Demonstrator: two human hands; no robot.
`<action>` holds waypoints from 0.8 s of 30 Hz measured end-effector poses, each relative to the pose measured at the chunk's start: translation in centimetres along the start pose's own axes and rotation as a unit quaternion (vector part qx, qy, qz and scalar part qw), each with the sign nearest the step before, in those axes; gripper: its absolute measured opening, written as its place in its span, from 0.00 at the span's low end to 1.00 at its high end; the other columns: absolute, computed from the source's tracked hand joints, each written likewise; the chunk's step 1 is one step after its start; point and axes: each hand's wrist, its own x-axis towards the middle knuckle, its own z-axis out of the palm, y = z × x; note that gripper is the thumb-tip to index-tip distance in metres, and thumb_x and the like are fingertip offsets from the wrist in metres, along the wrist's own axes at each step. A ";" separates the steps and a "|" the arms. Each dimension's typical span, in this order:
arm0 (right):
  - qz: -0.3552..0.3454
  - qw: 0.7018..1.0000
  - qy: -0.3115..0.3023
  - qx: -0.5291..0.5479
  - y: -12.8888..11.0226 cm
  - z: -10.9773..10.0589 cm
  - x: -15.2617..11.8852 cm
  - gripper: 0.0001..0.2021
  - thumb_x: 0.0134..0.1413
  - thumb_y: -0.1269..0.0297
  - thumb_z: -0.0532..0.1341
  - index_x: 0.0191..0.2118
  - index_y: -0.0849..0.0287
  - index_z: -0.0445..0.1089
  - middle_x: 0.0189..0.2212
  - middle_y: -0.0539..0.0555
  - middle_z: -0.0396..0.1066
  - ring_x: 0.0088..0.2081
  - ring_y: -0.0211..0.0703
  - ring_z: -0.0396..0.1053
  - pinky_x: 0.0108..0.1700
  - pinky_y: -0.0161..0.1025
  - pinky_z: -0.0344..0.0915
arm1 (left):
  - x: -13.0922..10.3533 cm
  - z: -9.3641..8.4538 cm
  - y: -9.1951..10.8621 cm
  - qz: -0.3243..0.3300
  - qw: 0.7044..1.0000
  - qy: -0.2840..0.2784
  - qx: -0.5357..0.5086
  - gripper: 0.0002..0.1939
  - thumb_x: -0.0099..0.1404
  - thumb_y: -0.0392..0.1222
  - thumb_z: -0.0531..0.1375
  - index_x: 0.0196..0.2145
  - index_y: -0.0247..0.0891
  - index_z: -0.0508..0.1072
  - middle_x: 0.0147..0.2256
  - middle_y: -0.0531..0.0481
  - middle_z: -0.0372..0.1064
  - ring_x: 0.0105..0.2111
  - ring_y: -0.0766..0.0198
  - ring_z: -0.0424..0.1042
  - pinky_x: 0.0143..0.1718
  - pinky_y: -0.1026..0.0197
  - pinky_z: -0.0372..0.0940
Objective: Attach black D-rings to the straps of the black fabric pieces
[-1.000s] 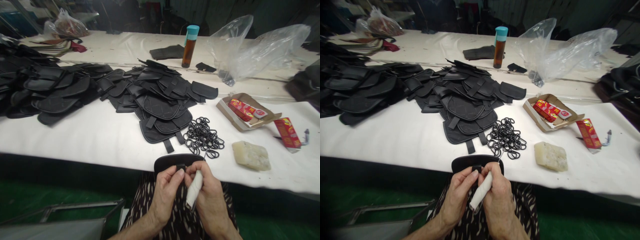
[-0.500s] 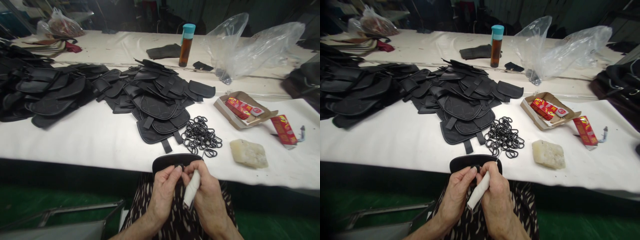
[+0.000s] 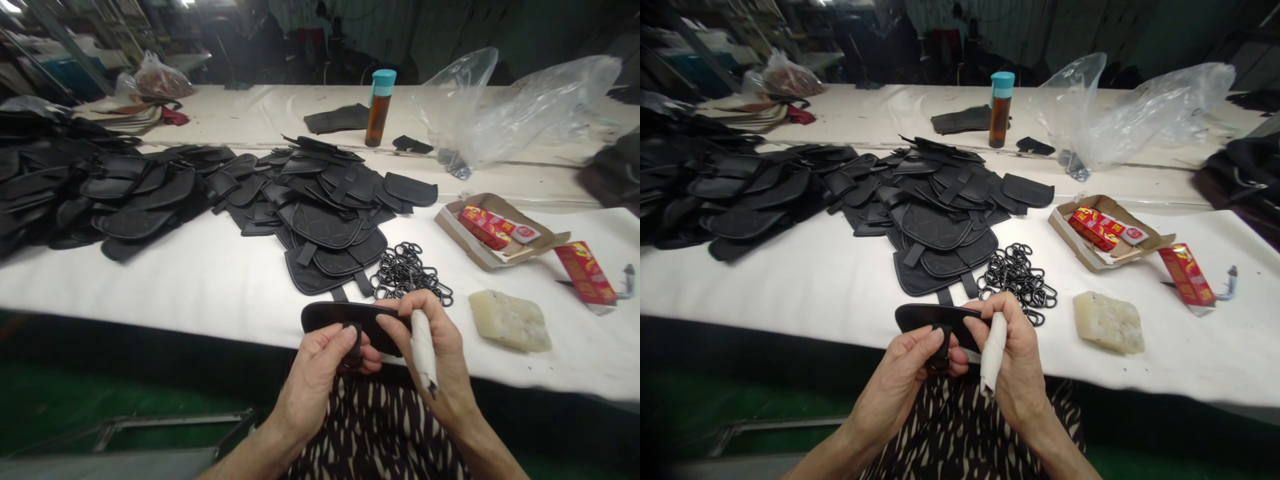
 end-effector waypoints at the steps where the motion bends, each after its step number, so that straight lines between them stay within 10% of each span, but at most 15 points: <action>1: -0.009 1.000 0.010 0.006 -0.2 0.3 0.0 0.09 0.54 0.65 0.62 0.30 0.53 0.58 0.35 0.47 0.73 0.34 0.39 0.70 0.34 0.35 0.67 | 0.0 0.0 0.4 0.003 1.000 0.003 -0.002 0.14 0.64 0.45 0.56 0.32 0.31 0.73 0.28 0.43 0.74 0.29 0.62 0.72 0.37 0.59 0.65; 24: 0.017 0.998 -0.041 0.044 0.2 0.4 0.2 0.08 0.54 0.64 0.61 0.30 0.54 0.59 0.33 0.50 0.73 0.27 0.38 0.69 0.26 0.33 0.66 | 0.1 -0.1 1.4 -0.013 0.996 0.068 0.048 0.13 0.60 0.46 0.59 0.28 0.31 0.74 0.28 0.42 0.75 0.27 0.62 0.72 0.33 0.61 0.66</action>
